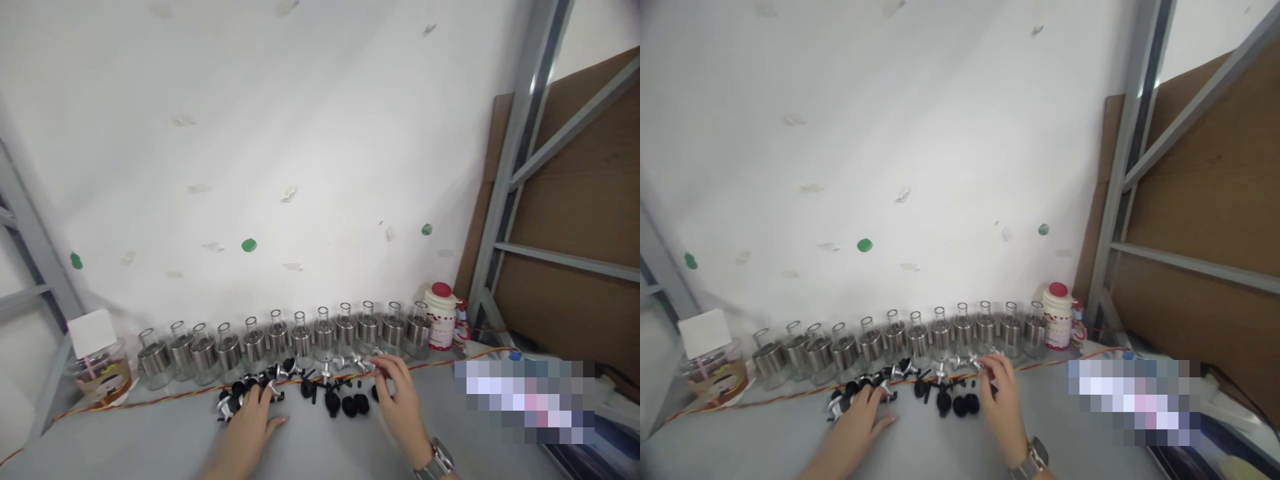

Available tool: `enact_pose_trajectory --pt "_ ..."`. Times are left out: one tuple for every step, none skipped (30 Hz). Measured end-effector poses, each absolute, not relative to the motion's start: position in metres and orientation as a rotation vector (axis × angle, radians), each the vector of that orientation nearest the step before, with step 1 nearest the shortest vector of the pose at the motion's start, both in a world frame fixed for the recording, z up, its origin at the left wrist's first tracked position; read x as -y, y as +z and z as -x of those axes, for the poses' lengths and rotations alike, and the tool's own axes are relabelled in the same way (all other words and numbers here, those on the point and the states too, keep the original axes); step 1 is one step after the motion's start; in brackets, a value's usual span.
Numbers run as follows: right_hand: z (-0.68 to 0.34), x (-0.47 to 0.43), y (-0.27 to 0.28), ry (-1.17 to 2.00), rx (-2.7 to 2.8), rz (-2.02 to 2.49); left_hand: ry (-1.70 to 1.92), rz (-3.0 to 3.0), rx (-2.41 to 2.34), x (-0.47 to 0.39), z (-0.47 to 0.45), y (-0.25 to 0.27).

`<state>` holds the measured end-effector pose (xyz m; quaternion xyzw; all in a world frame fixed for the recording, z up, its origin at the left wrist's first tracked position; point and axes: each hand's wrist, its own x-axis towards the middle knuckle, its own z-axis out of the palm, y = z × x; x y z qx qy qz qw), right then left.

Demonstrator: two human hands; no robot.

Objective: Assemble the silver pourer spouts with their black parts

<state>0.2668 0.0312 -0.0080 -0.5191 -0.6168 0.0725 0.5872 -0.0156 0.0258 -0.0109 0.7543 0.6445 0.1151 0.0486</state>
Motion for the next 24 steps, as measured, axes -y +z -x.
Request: enact_pose_trajectory --pt "-0.265 -0.029 -0.008 0.153 1.455 1.2 0.342 -2.29 -1.98 -0.025 0.013 -0.013" --pt "-0.264 -0.028 -0.008 0.137 1.471 1.193 0.336 -2.284 -1.99 -0.025 0.011 -0.014" --pt "-0.263 -0.027 -0.008 0.124 1.485 1.188 0.334 -2.282 -1.992 -0.025 0.01 -0.015" --pt "-0.262 -0.026 -0.008 0.112 1.498 1.184 0.335 -2.282 -1.987 -0.025 0.009 -0.015" --pt "-0.261 -0.026 -0.008 0.103 1.508 1.18 0.338 -2.285 -1.978 -0.024 0.008 -0.014" --pt "-0.261 -0.025 -0.008 0.097 1.513 1.178 0.342 -2.287 -1.97 -0.024 0.007 -0.013" --pt "-0.261 -0.025 -0.008 0.093 1.516 1.175 0.347 -2.286 -1.966 -0.023 0.006 -0.011" --pt "-0.26 -0.025 -0.008 0.092 1.519 1.172 0.352 -2.283 -1.971 -0.022 0.006 -0.009" --pt "-0.26 -0.026 -0.008 0.094 1.523 1.169 0.357 -2.277 -1.983 -0.022 0.005 -0.007" --pt "-0.26 -0.026 -0.009 0.099 1.526 1.164 0.364 -2.27 -2.001 -0.021 0.005 -0.006" --pt "-0.26 -0.026 -0.009 0.103 1.532 1.157 0.372 -2.264 -2.016 -0.021 0.004 -0.005" --pt "-0.26 -0.026 -0.009 0.108 1.539 1.15 0.383 -2.263 -2.013 -0.02 0.003 -0.004" --pt "-0.26 -0.026 -0.01 0.113 1.547 1.144 0.396 -2.269 -1.992 -0.02 0.003 -0.004" --pt "-0.259 -0.025 -0.01 0.119 1.554 1.139 0.409 -2.276 -1.959 -0.02 0.003 -0.005" --pt "-0.258 -0.024 -0.01 0.131 1.564 1.136 0.419 -2.284 -1.921 -0.02 0.003 -0.005" --pt "-0.257 -0.023 -0.009 0.149 1.574 1.135 0.421 -2.292 -1.891 -0.019 0.004 -0.006" --pt "-0.255 -0.021 -0.008 0.177 1.588 1.132 0.433 -2.297 -1.866 -0.018 0.004 -0.006" --pt "-0.252 -0.018 -0.007 0.216 1.605 1.126 0.465 -2.29 -1.842 -0.017 0.005 -0.006" --pt "-0.248 -0.015 -0.006 0.267 1.626 1.114 0.523 -2.271 -1.808 -0.016 0.005 -0.006" --pt "-0.242 -0.012 -0.004 0.331 1.646 1.103 0.604 -2.238 -1.755 -0.014 0.005 -0.007" --pt "-0.236 -0.008 -0.003 0.404 1.663 1.096 0.699 -2.186 -1.689 -0.013 0.005 -0.008" --pt "-0.23 -0.005 -0.003 0.479 1.685 1.094 0.798 -2.104 -1.62 -0.012 0.004 -0.01" --pt "-0.223 -0.001 -0.003 0.553 1.717 1.101 0.887 -1.994 -1.553 -0.011 0.003 -0.013" --pt "-0.216 0.003 -0.005 0.622 1.769 1.11 0.959 -1.868 -1.49 -0.01 0.001 -0.017"
